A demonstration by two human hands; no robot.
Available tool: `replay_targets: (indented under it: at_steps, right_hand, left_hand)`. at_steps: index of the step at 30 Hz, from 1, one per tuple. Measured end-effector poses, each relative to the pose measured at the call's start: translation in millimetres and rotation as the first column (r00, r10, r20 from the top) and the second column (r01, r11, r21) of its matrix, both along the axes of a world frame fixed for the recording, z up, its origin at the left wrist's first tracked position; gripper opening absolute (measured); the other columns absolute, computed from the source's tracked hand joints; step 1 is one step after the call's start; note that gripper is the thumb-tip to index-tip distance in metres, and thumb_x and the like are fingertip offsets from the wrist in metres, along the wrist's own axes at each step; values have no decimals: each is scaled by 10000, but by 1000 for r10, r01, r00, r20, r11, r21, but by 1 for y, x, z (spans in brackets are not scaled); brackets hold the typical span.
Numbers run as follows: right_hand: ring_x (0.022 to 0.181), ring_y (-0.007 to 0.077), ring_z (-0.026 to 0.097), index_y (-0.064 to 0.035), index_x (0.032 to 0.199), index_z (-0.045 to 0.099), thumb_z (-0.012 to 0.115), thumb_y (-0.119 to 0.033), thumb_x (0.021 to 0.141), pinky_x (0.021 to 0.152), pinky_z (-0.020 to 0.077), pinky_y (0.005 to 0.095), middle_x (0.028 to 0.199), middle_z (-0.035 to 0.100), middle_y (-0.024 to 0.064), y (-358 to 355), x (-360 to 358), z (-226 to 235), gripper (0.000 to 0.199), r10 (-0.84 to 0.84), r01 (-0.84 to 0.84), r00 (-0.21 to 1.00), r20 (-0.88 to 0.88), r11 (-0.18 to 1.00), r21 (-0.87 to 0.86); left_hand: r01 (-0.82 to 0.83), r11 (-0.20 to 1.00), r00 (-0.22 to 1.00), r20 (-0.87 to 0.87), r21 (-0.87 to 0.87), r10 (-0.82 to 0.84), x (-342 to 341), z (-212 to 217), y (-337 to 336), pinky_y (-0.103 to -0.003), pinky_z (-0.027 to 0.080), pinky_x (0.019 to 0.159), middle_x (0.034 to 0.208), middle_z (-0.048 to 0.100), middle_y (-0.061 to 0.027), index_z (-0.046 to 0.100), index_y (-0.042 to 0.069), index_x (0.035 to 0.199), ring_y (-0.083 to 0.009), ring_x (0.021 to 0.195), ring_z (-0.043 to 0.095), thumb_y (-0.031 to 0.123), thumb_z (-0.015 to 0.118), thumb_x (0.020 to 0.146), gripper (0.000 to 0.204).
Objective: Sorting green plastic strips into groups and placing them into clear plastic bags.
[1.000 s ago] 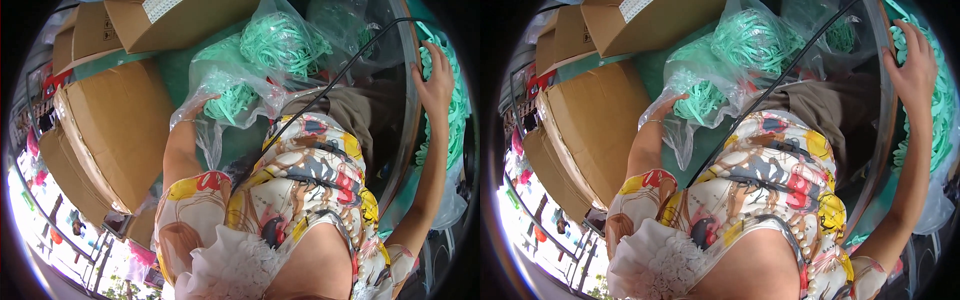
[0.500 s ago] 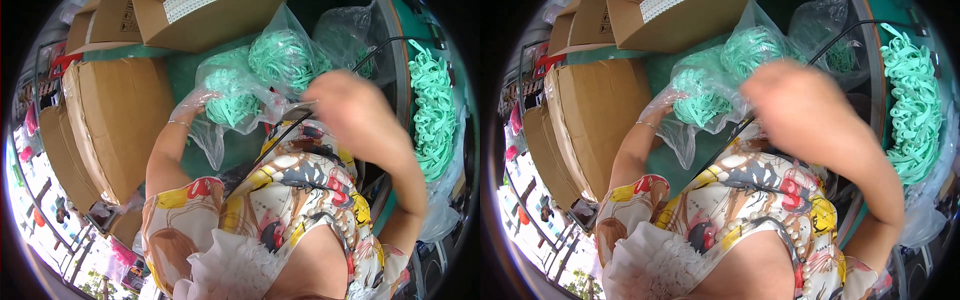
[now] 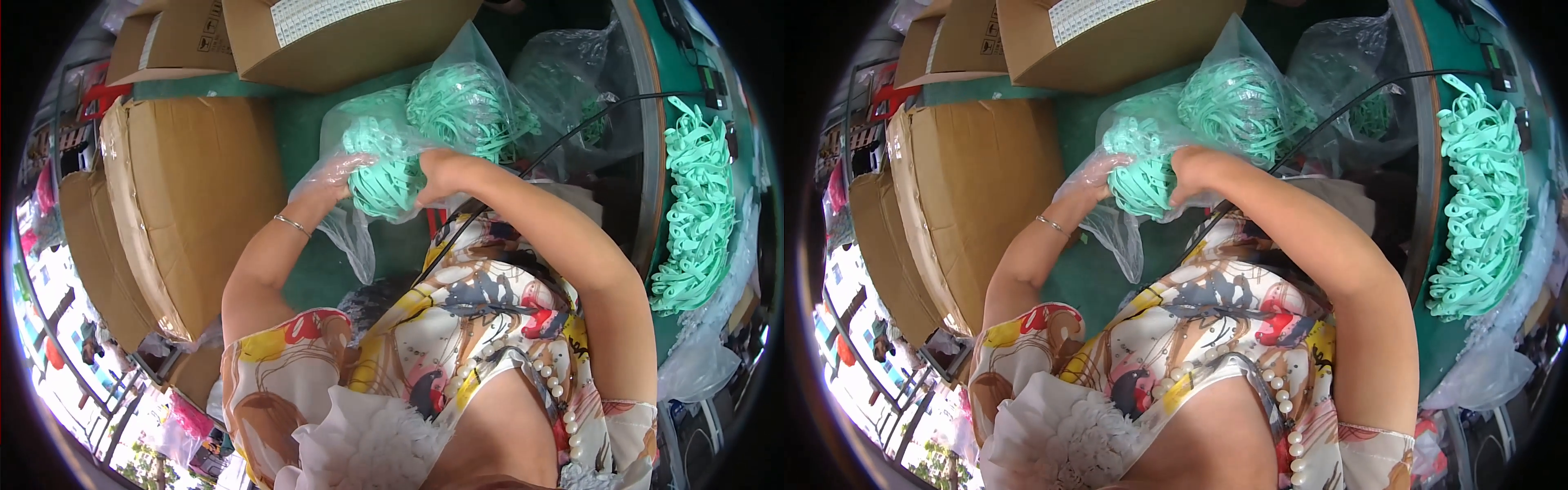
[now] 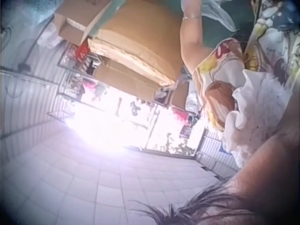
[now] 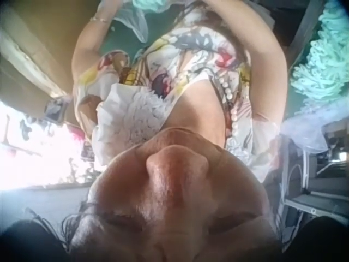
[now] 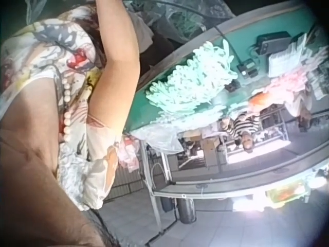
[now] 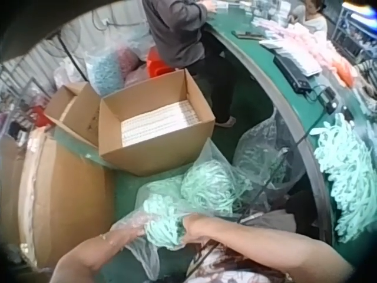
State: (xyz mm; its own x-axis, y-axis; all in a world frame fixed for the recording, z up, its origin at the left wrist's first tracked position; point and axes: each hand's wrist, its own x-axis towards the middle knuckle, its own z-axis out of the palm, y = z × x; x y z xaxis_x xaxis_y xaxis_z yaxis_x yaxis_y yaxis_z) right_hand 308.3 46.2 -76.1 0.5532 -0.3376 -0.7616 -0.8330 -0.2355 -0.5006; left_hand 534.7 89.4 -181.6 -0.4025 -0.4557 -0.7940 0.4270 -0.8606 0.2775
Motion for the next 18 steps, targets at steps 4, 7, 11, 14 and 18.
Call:
replay_targets:
  at_steps: [4,7,11,14,18]
  right_hand:
    - [850,283,611,52,952,605,773,-318,577,753,484,345,932,623,203,4,0,-17,553,-87,83,996,33,991,104]
    - [871,239,604,-3,1004,614,813,-306,528,813,466,317,964,630,158,9,-1,-19,598,-383,244,863,329,887,392]
    - [891,209,583,-33,1049,572,815,-224,507,834,449,313,950,619,104,13,7,-6,624,-682,436,635,362,704,560]
    - [901,202,573,-39,1062,546,792,-185,507,841,443,317,938,607,79,17,9,-13,624,-764,511,474,437,644,570]
    - [914,188,561,-28,1096,506,729,-116,522,842,438,301,952,591,76,18,14,5,623,-836,583,331,438,546,602]
  left_hand:
    - [-70,996,992,-98,52,75,-13,20,5,-369,533,771,941,629,-113,580,-22,987,-219,836,634,39,613,781,217]
    - [8,997,980,-198,75,7,-20,38,1,-364,526,780,948,629,-113,581,-16,988,-213,856,630,88,603,801,215]
    - [-85,994,980,-176,74,97,-37,71,-2,-350,523,776,960,626,-109,573,-12,999,-210,857,628,119,598,804,236]
    - [-163,984,982,-83,71,169,-49,100,-14,-345,523,764,939,626,-102,558,-7,1012,-212,826,628,100,595,785,254]
    - [-181,983,983,-4,-34,181,-50,118,-20,-338,529,748,935,623,-110,552,-15,1013,-211,821,629,104,600,784,262]
